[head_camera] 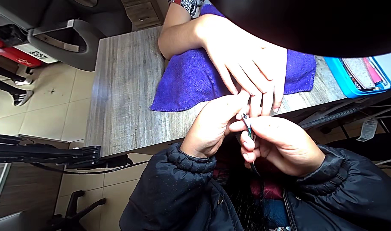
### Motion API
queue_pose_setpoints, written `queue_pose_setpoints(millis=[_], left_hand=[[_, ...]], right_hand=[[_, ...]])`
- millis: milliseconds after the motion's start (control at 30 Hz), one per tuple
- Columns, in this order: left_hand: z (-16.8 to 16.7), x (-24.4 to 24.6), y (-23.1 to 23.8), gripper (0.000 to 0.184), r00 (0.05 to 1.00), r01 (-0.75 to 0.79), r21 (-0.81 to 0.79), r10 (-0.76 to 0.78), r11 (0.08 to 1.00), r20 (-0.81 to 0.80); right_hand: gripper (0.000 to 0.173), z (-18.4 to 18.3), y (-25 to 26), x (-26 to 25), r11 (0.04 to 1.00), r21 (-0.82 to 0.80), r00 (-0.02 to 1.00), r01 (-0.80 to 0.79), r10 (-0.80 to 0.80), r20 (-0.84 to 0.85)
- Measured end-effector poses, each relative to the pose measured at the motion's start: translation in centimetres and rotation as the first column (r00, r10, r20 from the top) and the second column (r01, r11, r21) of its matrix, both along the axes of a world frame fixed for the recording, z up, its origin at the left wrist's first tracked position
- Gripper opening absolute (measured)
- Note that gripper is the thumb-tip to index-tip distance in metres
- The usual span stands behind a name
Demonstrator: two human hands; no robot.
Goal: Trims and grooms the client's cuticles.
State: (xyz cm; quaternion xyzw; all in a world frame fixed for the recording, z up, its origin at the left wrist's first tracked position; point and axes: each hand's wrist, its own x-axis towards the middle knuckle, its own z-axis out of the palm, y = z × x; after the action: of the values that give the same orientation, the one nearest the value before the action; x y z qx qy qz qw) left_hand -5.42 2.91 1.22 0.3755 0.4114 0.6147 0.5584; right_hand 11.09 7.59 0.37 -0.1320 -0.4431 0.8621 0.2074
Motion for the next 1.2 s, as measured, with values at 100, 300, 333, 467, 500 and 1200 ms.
queue_pose_setpoints(millis=[100,300,333,467,500,1200], left_hand=[[-0.02,0.04,0.02,0.038,1.0,-0.001,0.012,0.001,1.0,-0.007],[-0.14,-0.03,0.04,0.037,1.0,-0.003,0.003,0.003,1.0,0.021],[-0.16,-0.06,0.04,0.036,1.0,-0.001,0.005,0.001,1.0,0.023],[-0.06,0.01,0.03,0.036,1.0,0.001,0.002,-0.001,1.0,0.023],[-0.04,-0.01,0.04,0.036,1.0,0.002,0.002,-0.002,1.0,0.017],[-0.1,0.01,0.08,0.034,1.0,-0.005,0.016,0.005,1.0,0.002]], right_hand=[[0.034,0.28,-0.11,-0.1,1.0,-0.024,1.0,0.016,-0.016,0.002],[0.033,-0.03,-0.15,-0.01,0.999,-0.041,1.0,-0.006,0.006,-0.01],[0.033,-0.06,-0.09,0.05,0.999,-0.038,1.0,-0.016,0.015,-0.01],[0.034,0.14,0.11,0.03,1.0,-0.022,1.0,-0.017,0.017,0.003],[0.035,0.18,0.11,-0.03,1.0,-0.023,1.0,-0.011,0.011,0.003],[0.033,0.24,0.03,-0.02,1.0,-0.014,1.0,0.007,-0.006,0.017]])
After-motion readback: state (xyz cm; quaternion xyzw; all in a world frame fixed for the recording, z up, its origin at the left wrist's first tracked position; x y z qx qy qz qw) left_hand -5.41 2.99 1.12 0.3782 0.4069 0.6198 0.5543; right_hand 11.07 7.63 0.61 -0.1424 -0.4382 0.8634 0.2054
